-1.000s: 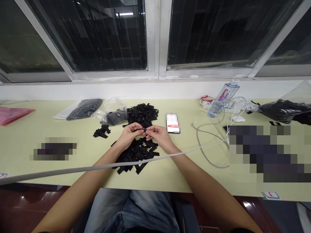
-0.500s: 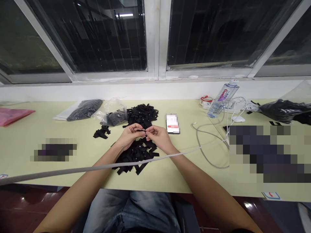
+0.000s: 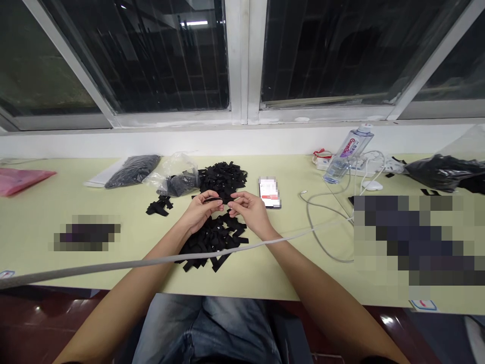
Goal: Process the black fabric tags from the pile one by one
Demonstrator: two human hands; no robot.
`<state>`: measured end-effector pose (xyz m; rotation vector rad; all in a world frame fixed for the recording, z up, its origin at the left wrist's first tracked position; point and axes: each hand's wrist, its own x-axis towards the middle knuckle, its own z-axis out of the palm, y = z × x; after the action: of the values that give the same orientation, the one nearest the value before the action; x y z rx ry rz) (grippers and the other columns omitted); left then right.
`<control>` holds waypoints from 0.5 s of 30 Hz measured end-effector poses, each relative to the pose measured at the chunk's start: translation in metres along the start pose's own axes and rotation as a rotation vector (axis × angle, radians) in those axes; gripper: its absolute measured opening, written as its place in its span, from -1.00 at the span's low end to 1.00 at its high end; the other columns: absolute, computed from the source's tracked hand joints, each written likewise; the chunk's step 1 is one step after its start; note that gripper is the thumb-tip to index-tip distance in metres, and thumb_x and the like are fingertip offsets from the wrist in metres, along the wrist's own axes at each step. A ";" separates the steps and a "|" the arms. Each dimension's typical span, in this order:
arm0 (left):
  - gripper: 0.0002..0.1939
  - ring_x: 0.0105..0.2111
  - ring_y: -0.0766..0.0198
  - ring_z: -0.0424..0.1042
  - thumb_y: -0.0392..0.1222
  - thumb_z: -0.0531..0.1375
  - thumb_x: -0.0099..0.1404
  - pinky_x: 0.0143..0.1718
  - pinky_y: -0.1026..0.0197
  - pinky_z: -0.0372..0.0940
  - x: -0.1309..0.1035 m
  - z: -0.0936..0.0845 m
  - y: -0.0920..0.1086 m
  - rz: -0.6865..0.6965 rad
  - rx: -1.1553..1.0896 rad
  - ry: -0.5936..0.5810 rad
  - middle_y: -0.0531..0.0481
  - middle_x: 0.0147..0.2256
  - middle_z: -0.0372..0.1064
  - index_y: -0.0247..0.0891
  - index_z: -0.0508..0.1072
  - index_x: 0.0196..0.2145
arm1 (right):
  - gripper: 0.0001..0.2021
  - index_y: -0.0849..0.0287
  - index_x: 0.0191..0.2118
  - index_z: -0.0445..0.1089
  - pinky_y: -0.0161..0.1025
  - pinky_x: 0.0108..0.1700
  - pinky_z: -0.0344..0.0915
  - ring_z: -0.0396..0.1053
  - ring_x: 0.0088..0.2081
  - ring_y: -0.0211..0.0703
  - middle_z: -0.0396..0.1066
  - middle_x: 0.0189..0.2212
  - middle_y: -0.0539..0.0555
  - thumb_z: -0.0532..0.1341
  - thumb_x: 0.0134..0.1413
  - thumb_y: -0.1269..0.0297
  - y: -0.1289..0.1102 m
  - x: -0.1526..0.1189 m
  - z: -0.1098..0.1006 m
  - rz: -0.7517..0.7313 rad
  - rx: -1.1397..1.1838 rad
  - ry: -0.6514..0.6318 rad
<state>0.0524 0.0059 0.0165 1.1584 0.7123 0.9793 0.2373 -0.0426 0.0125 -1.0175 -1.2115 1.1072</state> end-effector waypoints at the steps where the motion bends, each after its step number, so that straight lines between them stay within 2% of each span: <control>1: -0.63 -0.39 0.31 0.51 -0.16 0.45 0.04 -0.19 0.19 0.40 0.000 0.000 0.001 0.012 0.018 0.014 0.06 -0.42 0.45 -0.26 0.41 -0.25 | -0.58 0.18 -0.19 0.45 -0.15 -0.30 0.54 0.52 -0.45 -0.14 0.50 -0.50 0.01 0.44 -0.10 0.00 -0.001 0.000 0.000 -0.003 0.007 0.017; 6: -0.65 -0.44 0.32 0.48 -0.15 0.44 0.03 -0.27 0.22 0.37 -0.001 0.004 0.003 0.048 0.103 0.053 0.09 -0.48 0.41 -0.26 0.41 -0.29 | -0.66 0.18 -0.36 0.43 -0.19 -0.34 0.52 0.51 -0.47 -0.15 0.47 -0.54 0.01 0.44 -0.09 0.02 -0.001 -0.002 0.004 -0.022 -0.006 0.046; 10: -0.66 -0.43 0.33 0.46 -0.16 0.45 0.00 -0.28 0.24 0.36 -0.002 0.007 0.002 0.064 0.110 0.059 0.08 -0.45 0.42 -0.27 0.43 -0.32 | -0.70 0.18 -0.37 0.47 -0.21 -0.30 0.52 0.50 -0.45 -0.19 0.50 -0.47 0.03 0.44 -0.09 0.06 0.003 -0.004 0.008 -0.025 -0.016 0.028; 15: -0.65 -0.43 0.33 0.46 -0.16 0.46 -0.03 -0.25 0.21 0.39 -0.002 0.008 0.001 0.054 0.074 0.072 0.07 -0.43 0.42 -0.28 0.43 -0.33 | -0.68 0.17 -0.33 0.51 -0.09 -0.14 0.55 0.54 -0.36 -0.14 0.54 -0.41 0.05 0.46 -0.14 0.05 0.003 -0.005 0.010 0.047 0.057 0.035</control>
<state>0.0585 0.0010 0.0200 1.2169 0.7839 1.0518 0.2273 -0.0468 0.0096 -1.0222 -1.1271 1.1503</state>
